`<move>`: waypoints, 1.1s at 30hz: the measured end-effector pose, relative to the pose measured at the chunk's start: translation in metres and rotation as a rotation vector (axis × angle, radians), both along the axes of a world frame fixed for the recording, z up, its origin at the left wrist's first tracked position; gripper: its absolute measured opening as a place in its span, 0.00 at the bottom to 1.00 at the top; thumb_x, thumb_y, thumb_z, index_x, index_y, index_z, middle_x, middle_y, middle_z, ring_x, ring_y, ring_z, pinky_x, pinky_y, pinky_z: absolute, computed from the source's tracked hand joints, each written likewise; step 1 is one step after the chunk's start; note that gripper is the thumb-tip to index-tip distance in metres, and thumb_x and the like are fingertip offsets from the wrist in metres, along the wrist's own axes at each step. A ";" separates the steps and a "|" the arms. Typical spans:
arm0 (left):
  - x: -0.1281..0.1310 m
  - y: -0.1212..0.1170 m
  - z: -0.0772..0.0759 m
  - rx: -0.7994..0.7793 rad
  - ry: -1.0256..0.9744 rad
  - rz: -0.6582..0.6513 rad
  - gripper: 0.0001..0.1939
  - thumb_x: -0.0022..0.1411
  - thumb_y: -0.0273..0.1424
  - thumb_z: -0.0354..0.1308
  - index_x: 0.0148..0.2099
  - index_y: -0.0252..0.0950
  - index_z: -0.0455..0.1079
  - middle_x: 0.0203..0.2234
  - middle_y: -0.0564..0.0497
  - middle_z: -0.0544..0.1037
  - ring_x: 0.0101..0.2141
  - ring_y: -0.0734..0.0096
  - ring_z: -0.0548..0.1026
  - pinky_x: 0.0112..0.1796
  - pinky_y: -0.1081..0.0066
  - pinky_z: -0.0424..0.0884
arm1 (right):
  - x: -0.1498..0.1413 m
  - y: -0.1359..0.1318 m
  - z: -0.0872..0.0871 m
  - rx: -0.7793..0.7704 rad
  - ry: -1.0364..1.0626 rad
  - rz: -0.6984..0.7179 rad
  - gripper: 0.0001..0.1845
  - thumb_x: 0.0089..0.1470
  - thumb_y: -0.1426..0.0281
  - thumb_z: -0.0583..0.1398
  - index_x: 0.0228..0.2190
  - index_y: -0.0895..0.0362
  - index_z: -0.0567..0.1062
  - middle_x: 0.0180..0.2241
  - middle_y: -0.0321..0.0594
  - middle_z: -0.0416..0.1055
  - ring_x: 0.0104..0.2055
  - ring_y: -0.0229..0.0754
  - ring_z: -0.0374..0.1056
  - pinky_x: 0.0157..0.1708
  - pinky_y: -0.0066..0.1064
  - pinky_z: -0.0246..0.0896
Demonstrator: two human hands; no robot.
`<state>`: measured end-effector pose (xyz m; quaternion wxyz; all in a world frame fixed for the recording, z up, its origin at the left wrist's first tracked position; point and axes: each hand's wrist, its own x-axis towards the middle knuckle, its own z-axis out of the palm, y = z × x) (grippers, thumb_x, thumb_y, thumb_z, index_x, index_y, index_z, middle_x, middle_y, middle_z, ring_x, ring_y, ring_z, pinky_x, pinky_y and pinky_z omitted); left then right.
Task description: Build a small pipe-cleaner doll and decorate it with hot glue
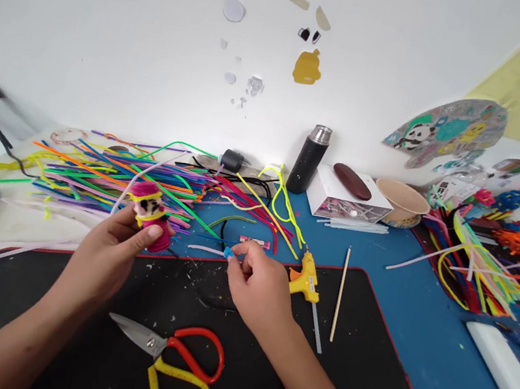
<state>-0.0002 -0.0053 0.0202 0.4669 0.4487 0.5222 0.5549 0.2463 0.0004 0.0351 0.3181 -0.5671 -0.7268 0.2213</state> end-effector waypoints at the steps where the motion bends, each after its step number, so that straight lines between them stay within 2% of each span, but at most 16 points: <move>1: 0.001 0.000 0.000 -0.005 -0.029 -0.014 0.21 0.62 0.48 0.72 0.48 0.39 0.77 0.42 0.48 0.83 0.42 0.62 0.79 0.44 0.67 0.74 | -0.002 0.001 0.003 0.017 -0.003 -0.001 0.07 0.62 0.66 0.59 0.36 0.54 0.78 0.17 0.27 0.61 0.18 0.37 0.61 0.23 0.28 0.55; 6: 0.012 -0.002 -0.001 -0.098 -0.001 -0.141 0.23 0.59 0.51 0.72 0.42 0.37 0.77 0.34 0.50 0.80 0.36 0.65 0.76 0.38 0.70 0.72 | -0.018 0.003 0.018 0.137 -0.054 -0.028 0.07 0.62 0.67 0.59 0.36 0.53 0.78 0.17 0.28 0.65 0.18 0.37 0.61 0.24 0.28 0.53; 10: 0.019 -0.005 -0.002 -0.141 0.010 -0.200 0.25 0.56 0.52 0.73 0.42 0.37 0.75 0.34 0.50 0.80 0.34 0.65 0.76 0.35 0.70 0.72 | -0.030 0.006 0.026 0.235 -0.162 -0.017 0.07 0.63 0.68 0.59 0.36 0.53 0.78 0.18 0.30 0.67 0.19 0.38 0.65 0.25 0.29 0.52; 15: 0.023 -0.008 -0.003 -0.162 -0.018 -0.249 0.24 0.58 0.50 0.73 0.43 0.38 0.73 0.35 0.51 0.78 0.33 0.67 0.75 0.32 0.71 0.70 | -0.037 0.010 0.029 0.328 -0.282 -0.019 0.07 0.63 0.69 0.58 0.35 0.54 0.77 0.18 0.31 0.69 0.19 0.39 0.66 0.25 0.31 0.46; 21: 0.029 -0.012 -0.005 -0.233 -0.141 -0.342 0.26 0.56 0.50 0.74 0.42 0.37 0.70 0.32 0.54 0.75 0.29 0.72 0.72 0.28 0.73 0.69 | -0.041 0.013 0.027 0.326 -0.360 -0.023 0.06 0.64 0.70 0.58 0.35 0.55 0.76 0.18 0.32 0.70 0.20 0.41 0.69 0.26 0.32 0.43; 25: 0.033 -0.013 -0.005 -0.243 -0.150 -0.379 0.27 0.56 0.51 0.74 0.43 0.37 0.70 0.32 0.54 0.75 0.27 0.73 0.71 0.28 0.72 0.69 | -0.042 0.013 0.025 0.305 -0.391 -0.030 0.06 0.63 0.70 0.59 0.35 0.54 0.76 0.18 0.32 0.71 0.20 0.41 0.69 0.25 0.34 0.43; 30: 0.035 -0.013 -0.003 -0.201 -0.142 -0.354 0.26 0.53 0.51 0.75 0.39 0.38 0.70 0.33 0.52 0.77 0.35 0.67 0.75 0.38 0.69 0.72 | -0.042 0.013 0.026 0.301 -0.378 -0.030 0.06 0.63 0.70 0.59 0.34 0.54 0.76 0.18 0.31 0.70 0.20 0.40 0.68 0.25 0.33 0.42; 33: 0.035 -0.013 -0.003 -0.243 -0.183 -0.349 0.27 0.52 0.52 0.76 0.40 0.38 0.71 0.30 0.54 0.76 0.31 0.69 0.74 0.34 0.70 0.70 | -0.040 0.012 0.028 0.293 -0.357 -0.033 0.05 0.62 0.69 0.59 0.34 0.54 0.76 0.19 0.31 0.71 0.20 0.40 0.67 0.25 0.32 0.44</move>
